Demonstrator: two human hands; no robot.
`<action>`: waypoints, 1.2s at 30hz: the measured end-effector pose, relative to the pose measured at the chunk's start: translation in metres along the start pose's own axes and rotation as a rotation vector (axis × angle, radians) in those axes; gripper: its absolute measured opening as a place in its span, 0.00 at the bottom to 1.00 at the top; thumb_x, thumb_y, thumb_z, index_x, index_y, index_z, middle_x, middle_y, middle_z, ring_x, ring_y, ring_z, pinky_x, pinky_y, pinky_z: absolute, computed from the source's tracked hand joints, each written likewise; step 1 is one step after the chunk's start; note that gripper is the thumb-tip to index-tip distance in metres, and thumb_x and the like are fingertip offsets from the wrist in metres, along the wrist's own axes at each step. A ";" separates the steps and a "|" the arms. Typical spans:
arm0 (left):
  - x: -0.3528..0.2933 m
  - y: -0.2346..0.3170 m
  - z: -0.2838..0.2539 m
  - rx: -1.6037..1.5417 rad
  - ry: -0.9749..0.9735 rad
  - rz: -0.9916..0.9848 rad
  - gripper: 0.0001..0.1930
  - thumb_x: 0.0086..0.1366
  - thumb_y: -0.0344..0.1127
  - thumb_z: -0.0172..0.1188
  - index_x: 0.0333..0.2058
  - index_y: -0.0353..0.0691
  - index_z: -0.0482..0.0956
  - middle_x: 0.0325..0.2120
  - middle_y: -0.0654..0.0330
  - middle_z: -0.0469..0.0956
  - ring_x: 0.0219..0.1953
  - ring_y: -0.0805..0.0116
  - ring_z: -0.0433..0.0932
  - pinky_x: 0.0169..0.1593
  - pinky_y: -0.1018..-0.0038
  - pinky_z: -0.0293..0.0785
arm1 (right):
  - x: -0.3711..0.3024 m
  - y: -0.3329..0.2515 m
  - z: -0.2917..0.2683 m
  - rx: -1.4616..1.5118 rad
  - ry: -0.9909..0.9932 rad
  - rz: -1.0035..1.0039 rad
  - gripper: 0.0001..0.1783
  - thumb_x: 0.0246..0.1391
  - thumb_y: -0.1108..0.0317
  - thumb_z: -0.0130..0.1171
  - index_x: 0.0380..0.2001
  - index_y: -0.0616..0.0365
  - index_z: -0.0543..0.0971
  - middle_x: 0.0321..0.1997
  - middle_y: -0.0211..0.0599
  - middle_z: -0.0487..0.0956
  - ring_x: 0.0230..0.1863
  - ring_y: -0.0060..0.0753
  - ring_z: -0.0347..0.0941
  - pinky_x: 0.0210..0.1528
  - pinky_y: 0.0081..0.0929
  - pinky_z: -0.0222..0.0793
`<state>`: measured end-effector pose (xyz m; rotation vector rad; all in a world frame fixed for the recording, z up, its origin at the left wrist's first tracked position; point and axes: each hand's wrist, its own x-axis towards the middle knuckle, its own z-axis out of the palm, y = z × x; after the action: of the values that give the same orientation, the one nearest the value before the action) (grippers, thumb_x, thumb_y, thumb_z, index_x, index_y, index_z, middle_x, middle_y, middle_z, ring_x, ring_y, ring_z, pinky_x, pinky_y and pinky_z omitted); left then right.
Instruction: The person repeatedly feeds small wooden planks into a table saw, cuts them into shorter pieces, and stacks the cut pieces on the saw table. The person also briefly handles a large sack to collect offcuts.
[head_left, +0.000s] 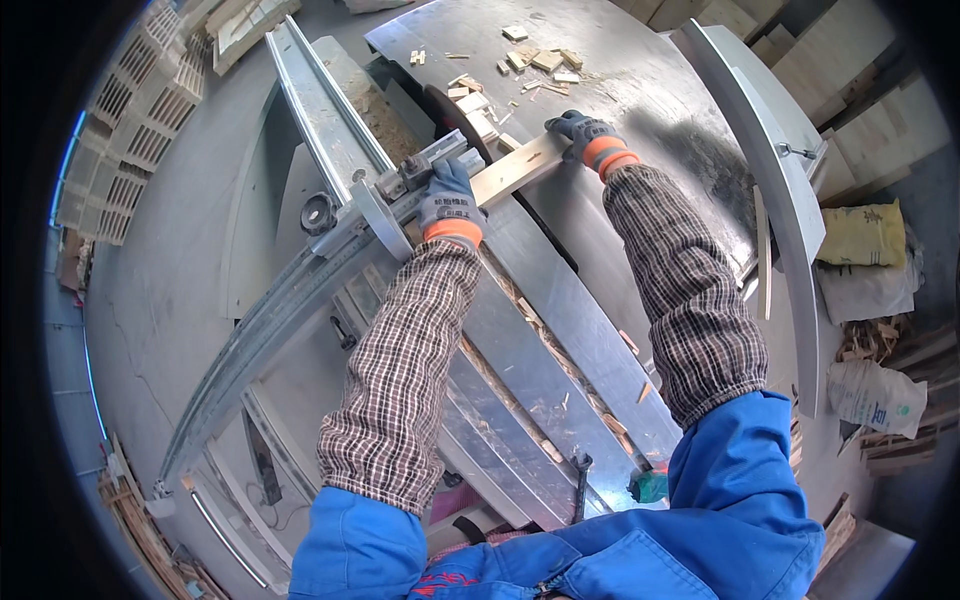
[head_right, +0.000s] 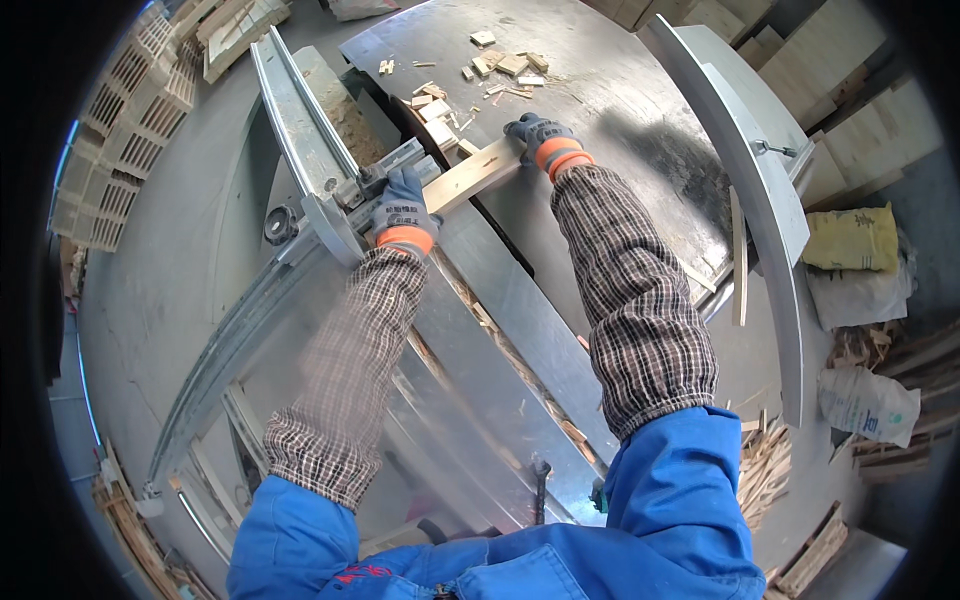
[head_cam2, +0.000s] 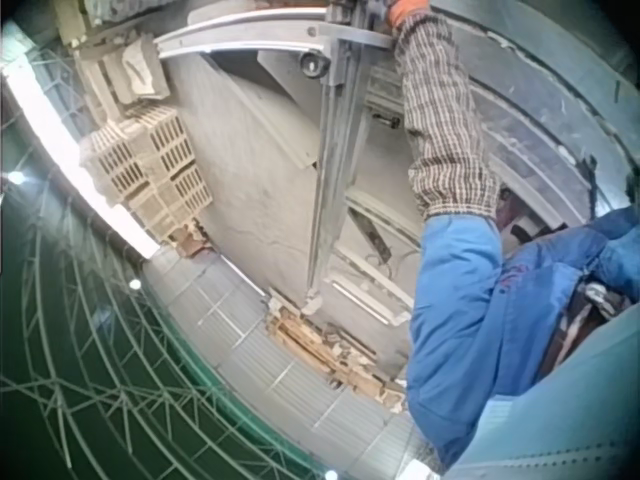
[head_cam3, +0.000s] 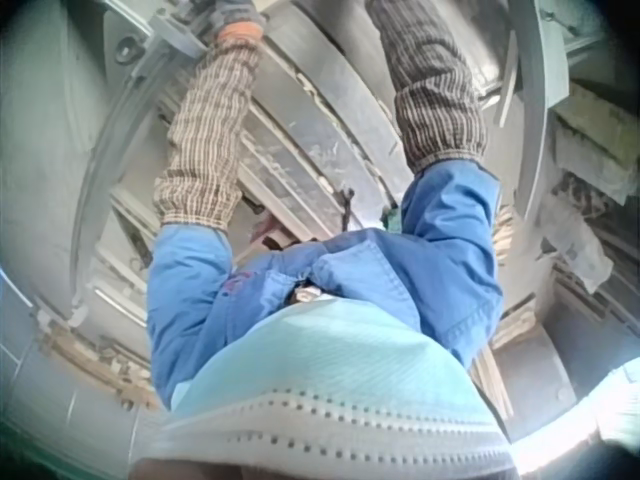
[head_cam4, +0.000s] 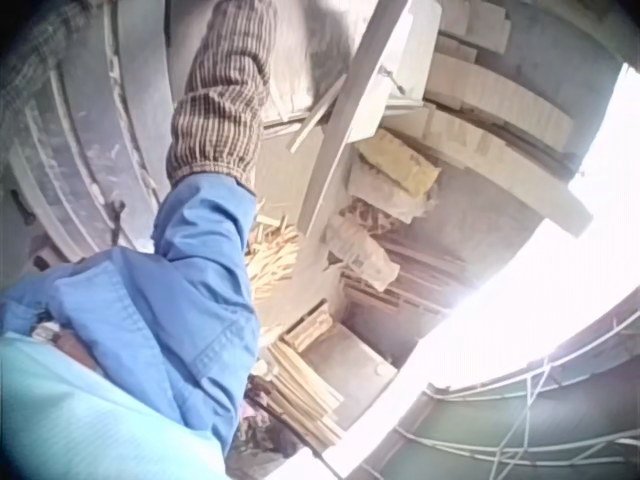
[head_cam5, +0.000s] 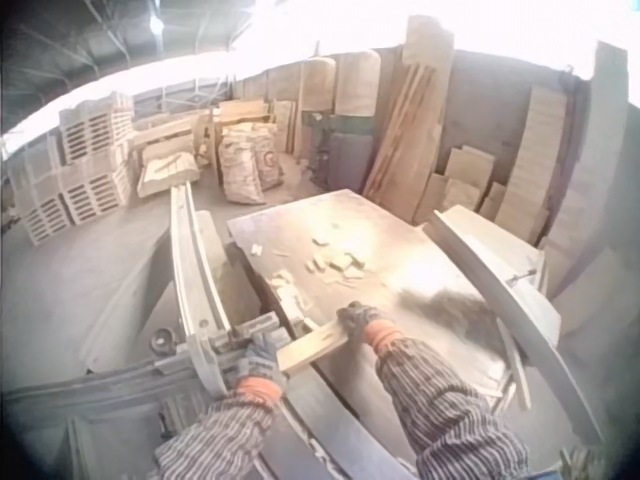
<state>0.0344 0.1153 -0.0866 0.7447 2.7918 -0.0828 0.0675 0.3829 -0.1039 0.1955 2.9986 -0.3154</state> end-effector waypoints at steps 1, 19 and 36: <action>0.000 0.000 0.000 -0.010 -0.009 -0.002 0.53 0.53 0.54 0.68 0.66 0.33 0.46 0.64 0.48 0.54 0.67 0.54 0.56 0.67 0.70 0.59 | 0.001 0.000 0.000 -0.011 0.004 -0.003 0.39 0.39 0.72 0.70 0.59 0.40 0.72 0.59 0.38 0.71 0.59 0.48 0.70 0.59 0.38 0.68; 0.004 0.001 0.011 0.116 0.120 -0.002 0.56 0.48 0.54 0.73 0.65 0.32 0.48 0.62 0.49 0.56 0.60 0.58 0.67 0.58 0.73 0.70 | -0.049 -0.013 -0.003 -0.016 0.030 0.185 0.34 0.45 0.60 0.69 0.58 0.38 0.71 0.61 0.37 0.69 0.61 0.47 0.67 0.61 0.40 0.66; 0.006 0.002 0.007 0.156 0.008 -0.005 0.54 0.54 0.57 0.67 0.68 0.34 0.45 0.69 0.50 0.49 0.71 0.58 0.50 0.71 0.71 0.47 | -0.104 -0.040 -0.015 -0.057 -0.033 0.327 0.33 0.41 0.47 0.69 0.53 0.42 0.76 0.55 0.41 0.73 0.57 0.46 0.71 0.57 0.42 0.70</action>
<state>0.0323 0.1190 -0.0953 0.7753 2.8194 -0.3018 0.1626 0.3351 -0.0676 0.6568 2.8725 -0.1962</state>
